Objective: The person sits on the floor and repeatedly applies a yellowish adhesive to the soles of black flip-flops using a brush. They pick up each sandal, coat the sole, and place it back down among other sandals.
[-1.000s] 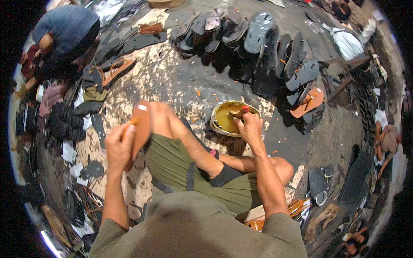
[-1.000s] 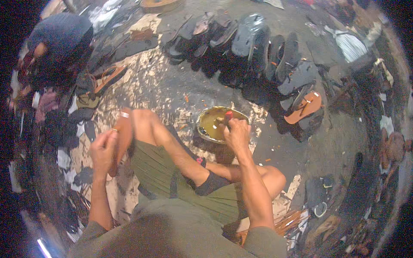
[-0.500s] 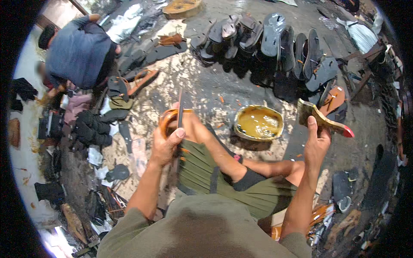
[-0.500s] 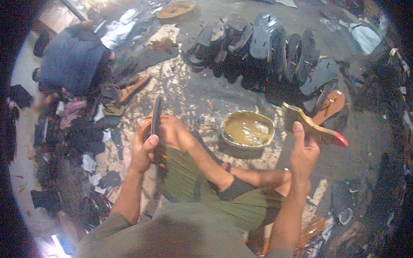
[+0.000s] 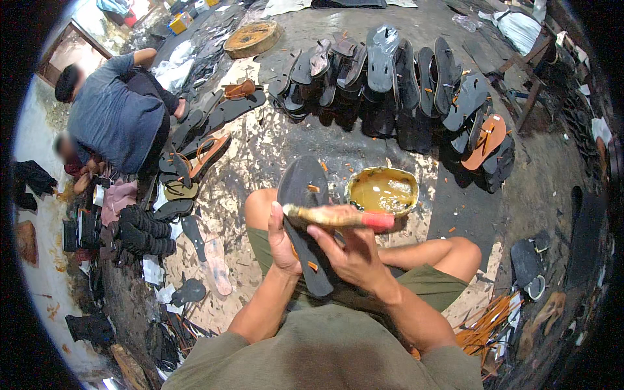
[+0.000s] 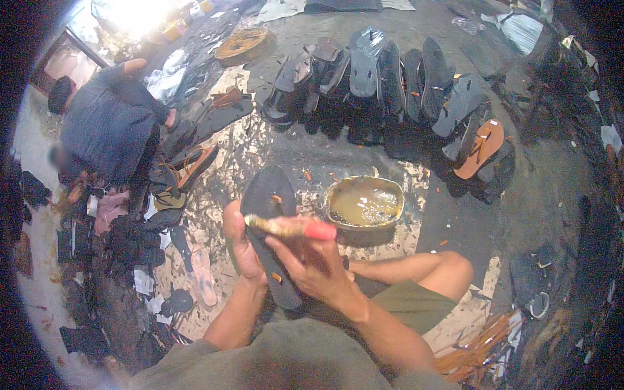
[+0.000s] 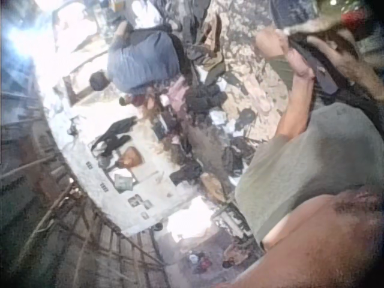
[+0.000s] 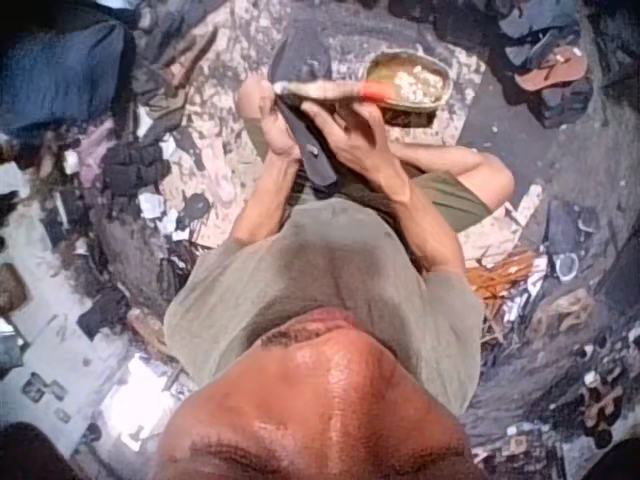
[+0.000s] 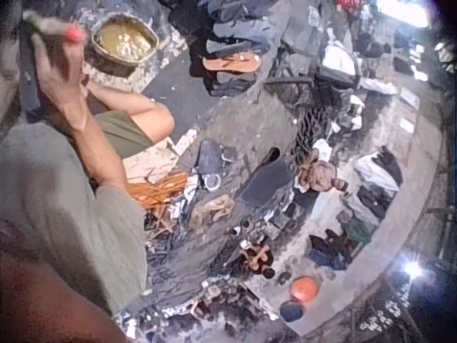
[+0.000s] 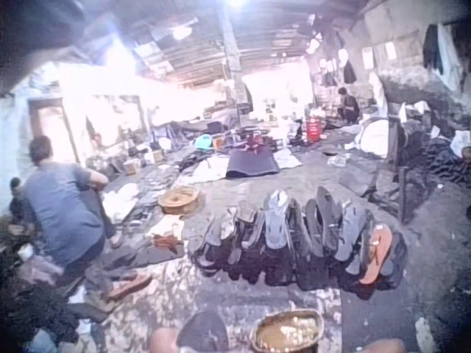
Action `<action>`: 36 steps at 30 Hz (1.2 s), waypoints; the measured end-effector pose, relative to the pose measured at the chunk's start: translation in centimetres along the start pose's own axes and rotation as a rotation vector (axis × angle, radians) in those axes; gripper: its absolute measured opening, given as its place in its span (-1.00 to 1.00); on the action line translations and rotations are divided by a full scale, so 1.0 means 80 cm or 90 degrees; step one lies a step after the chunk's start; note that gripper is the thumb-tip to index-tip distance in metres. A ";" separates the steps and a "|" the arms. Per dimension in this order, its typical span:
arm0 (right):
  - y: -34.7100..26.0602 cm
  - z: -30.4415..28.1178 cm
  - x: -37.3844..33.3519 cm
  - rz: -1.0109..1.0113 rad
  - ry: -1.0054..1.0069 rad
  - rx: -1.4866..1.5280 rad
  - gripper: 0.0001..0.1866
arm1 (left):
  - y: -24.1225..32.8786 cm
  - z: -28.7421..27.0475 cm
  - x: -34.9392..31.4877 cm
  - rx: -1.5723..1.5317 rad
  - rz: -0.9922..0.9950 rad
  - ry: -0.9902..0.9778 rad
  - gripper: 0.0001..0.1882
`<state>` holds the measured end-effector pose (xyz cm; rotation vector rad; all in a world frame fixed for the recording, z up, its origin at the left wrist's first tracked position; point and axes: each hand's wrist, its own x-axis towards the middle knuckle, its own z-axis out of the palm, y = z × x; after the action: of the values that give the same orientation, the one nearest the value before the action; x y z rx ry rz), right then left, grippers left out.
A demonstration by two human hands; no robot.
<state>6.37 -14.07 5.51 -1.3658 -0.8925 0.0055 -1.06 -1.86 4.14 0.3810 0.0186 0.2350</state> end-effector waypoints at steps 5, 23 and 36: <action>0.030 -0.064 0.026 -0.069 -0.062 -0.519 -0.70 | -0.018 -0.014 -0.054 0.071 -0.103 0.110 -0.17; -0.021 -0.008 -0.008 0.246 0.148 0.024 -0.69 | 0.019 -0.005 0.051 0.113 0.137 0.209 -0.39; 0.007 -0.009 0.037 -0.050 0.029 -0.223 -0.72 | -0.011 0.013 0.059 -0.002 0.085 0.213 -0.33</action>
<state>9.05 -13.10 6.71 -1.6465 -0.9380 -0.2515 3.78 -1.96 4.92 0.3365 0.3222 0.4293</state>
